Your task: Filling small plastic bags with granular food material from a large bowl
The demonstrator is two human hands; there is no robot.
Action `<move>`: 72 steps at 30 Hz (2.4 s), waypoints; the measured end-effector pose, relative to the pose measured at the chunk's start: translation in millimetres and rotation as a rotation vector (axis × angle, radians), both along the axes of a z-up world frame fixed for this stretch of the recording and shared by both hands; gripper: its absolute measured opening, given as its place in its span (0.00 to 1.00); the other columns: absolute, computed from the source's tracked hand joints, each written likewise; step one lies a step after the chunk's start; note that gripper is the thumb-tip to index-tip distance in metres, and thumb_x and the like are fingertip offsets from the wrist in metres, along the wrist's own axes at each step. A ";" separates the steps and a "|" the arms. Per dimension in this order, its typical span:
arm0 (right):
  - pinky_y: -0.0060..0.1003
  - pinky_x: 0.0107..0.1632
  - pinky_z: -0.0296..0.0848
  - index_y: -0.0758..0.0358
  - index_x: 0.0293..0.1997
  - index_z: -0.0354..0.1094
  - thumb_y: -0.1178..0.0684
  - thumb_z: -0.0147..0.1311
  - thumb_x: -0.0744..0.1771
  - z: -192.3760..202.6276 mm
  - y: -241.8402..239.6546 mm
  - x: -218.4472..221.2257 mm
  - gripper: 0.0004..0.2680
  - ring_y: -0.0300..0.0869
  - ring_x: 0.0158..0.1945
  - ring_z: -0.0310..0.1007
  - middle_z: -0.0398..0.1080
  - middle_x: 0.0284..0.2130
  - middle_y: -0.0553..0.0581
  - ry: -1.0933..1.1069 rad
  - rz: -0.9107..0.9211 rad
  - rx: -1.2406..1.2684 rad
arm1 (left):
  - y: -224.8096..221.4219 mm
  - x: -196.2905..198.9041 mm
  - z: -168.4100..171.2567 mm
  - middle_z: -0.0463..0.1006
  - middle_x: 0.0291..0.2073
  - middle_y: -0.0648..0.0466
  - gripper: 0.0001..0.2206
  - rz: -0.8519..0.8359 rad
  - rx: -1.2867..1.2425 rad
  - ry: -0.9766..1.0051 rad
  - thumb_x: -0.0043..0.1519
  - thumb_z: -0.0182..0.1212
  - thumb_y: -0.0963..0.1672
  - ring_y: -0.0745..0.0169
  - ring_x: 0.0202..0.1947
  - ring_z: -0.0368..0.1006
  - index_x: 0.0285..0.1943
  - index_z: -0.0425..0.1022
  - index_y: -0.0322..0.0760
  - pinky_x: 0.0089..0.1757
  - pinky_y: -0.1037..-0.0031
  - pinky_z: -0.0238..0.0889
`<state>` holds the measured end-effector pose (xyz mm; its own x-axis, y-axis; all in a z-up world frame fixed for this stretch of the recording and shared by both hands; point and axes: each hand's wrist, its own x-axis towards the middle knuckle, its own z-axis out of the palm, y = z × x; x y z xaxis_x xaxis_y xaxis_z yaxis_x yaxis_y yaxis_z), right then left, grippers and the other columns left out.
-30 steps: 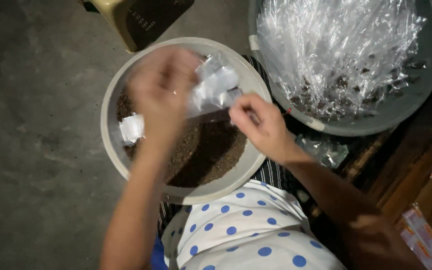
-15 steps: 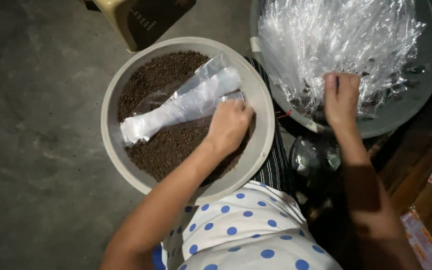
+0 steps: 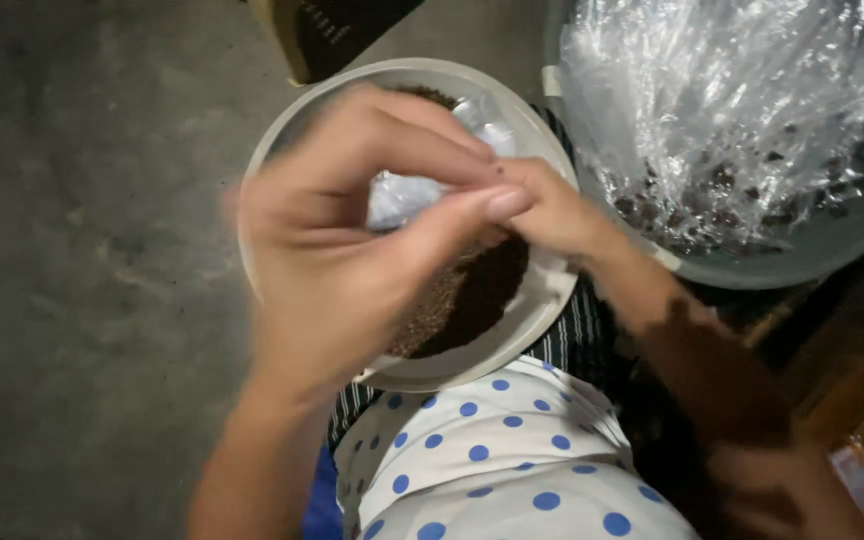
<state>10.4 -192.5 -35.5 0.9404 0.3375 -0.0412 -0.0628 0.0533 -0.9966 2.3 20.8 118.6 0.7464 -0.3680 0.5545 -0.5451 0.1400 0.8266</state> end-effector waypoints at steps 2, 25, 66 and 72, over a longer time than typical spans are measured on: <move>0.27 0.36 0.68 0.51 0.24 0.66 0.57 0.45 0.62 -27.3 -16.3 14.9 0.06 0.30 0.24 0.74 0.74 0.15 0.43 -0.010 0.093 -0.735 | 10.3 -3.9 16.4 0.78 0.39 0.46 0.07 0.003 -0.013 0.051 0.63 0.69 0.35 0.58 0.42 0.76 0.44 0.74 0.30 0.48 0.72 0.74; 0.38 0.42 0.79 0.73 0.43 0.73 0.62 0.56 0.69 45.1 16.0 -34.2 0.03 0.44 0.37 0.72 0.72 0.32 0.64 -0.222 -0.315 -0.215 | -26.8 15.0 -49.3 0.79 0.33 0.49 0.18 0.211 -0.070 0.173 0.50 0.81 0.38 0.56 0.33 0.84 0.42 0.74 0.32 0.40 0.72 0.79; 0.38 0.48 0.75 0.64 0.42 0.73 0.60 0.64 0.65 -38.7 -5.6 -36.2 0.06 0.38 0.39 0.72 0.75 0.35 0.58 -0.192 -0.386 -0.122 | -23.4 -0.7 -111.0 0.83 0.35 0.47 0.07 0.115 0.344 -0.003 0.61 0.63 0.38 0.37 0.35 0.79 0.46 0.75 0.37 0.38 0.55 0.68; 0.28 0.33 0.72 0.65 0.36 0.71 0.56 0.57 0.68 14.1 5.3 -50.7 0.05 0.34 0.26 0.69 0.73 0.27 0.58 0.181 -0.427 0.326 | -25.6 12.0 -124.1 0.81 0.29 0.46 0.06 0.059 0.322 0.225 0.58 0.69 0.40 0.42 0.30 0.78 0.40 0.77 0.39 0.37 0.61 0.70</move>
